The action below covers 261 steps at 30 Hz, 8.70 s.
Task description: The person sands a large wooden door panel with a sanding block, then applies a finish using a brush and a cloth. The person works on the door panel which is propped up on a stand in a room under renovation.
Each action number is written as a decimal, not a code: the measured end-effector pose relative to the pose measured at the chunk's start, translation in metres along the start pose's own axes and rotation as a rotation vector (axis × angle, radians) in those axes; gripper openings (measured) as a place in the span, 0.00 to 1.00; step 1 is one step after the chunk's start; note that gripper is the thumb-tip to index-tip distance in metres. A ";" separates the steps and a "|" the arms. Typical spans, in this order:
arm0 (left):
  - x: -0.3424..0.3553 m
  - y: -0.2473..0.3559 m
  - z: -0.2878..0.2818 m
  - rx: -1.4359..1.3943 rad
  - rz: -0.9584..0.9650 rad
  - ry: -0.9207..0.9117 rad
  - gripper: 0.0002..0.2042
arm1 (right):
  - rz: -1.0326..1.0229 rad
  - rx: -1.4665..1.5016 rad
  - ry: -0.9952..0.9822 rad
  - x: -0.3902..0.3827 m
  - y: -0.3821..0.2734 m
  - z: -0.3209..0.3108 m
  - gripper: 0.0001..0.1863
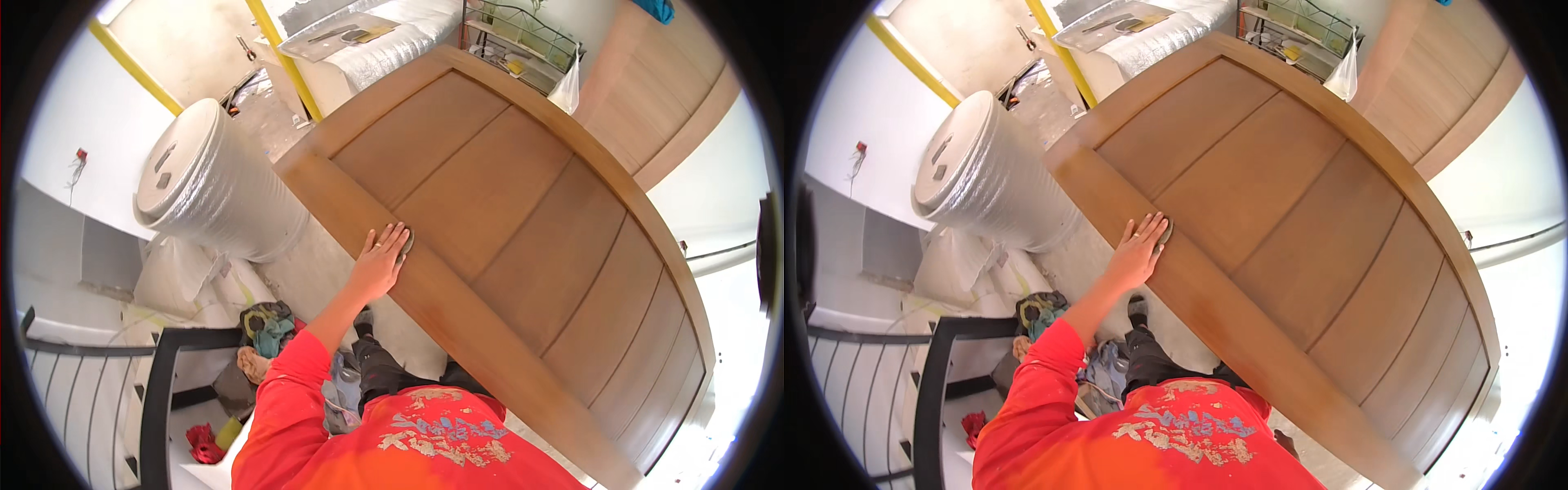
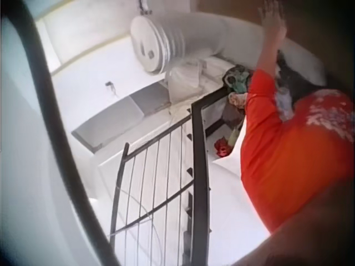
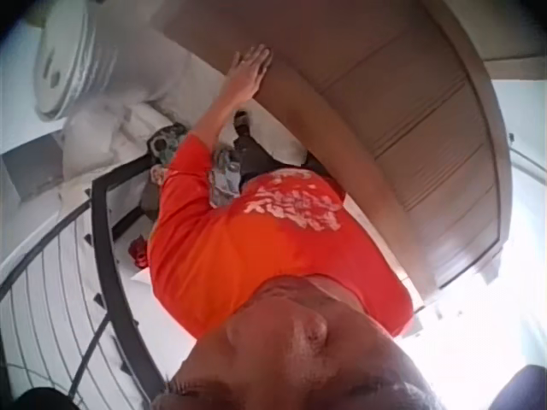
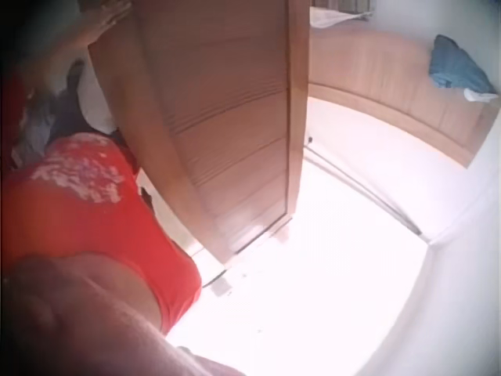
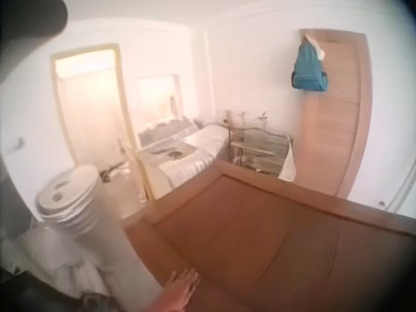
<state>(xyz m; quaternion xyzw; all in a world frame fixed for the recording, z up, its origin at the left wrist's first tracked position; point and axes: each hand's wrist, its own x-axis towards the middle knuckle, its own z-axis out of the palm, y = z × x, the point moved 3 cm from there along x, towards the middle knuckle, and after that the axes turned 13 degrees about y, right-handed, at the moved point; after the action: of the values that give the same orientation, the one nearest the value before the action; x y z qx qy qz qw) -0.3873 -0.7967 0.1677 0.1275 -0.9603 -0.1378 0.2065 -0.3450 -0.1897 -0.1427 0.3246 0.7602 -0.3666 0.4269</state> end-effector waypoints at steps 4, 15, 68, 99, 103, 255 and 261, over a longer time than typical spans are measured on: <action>0.039 -0.097 -0.020 -0.016 0.049 -0.036 0.27 | 0.048 0.051 0.058 -0.028 -0.022 0.078 0.39; 0.125 -0.314 -0.062 -0.014 0.171 -0.055 0.28 | 0.236 0.196 0.177 -0.162 -0.027 0.273 0.40; 0.194 -0.490 -0.070 -0.381 -0.504 -0.102 0.25 | 0.353 0.297 0.204 -0.298 0.047 0.374 0.35; -0.013 -0.050 0.011 -0.448 0.606 -0.160 0.33 | 0.270 0.393 0.206 -0.224 0.111 0.328 0.37; -0.002 -0.106 -0.006 -0.373 0.514 -0.173 0.31 | 0.246 0.459 0.292 -0.222 0.098 0.309 0.35; 0.403 -0.371 0.045 -0.584 1.544 -0.458 0.38 | 0.577 1.372 0.535 -0.347 -0.399 1.024 0.35; 0.245 -0.415 -0.052 -0.734 1.723 -0.743 0.32 | 0.513 1.362 0.534 -0.349 -0.362 1.031 0.35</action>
<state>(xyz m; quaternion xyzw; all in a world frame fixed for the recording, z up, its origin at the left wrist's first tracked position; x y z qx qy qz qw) -0.5029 -1.2679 0.1703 -0.7328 -0.6268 -0.2600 -0.0502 -0.0650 -1.3010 -0.1101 0.7589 0.3451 -0.5522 0.0071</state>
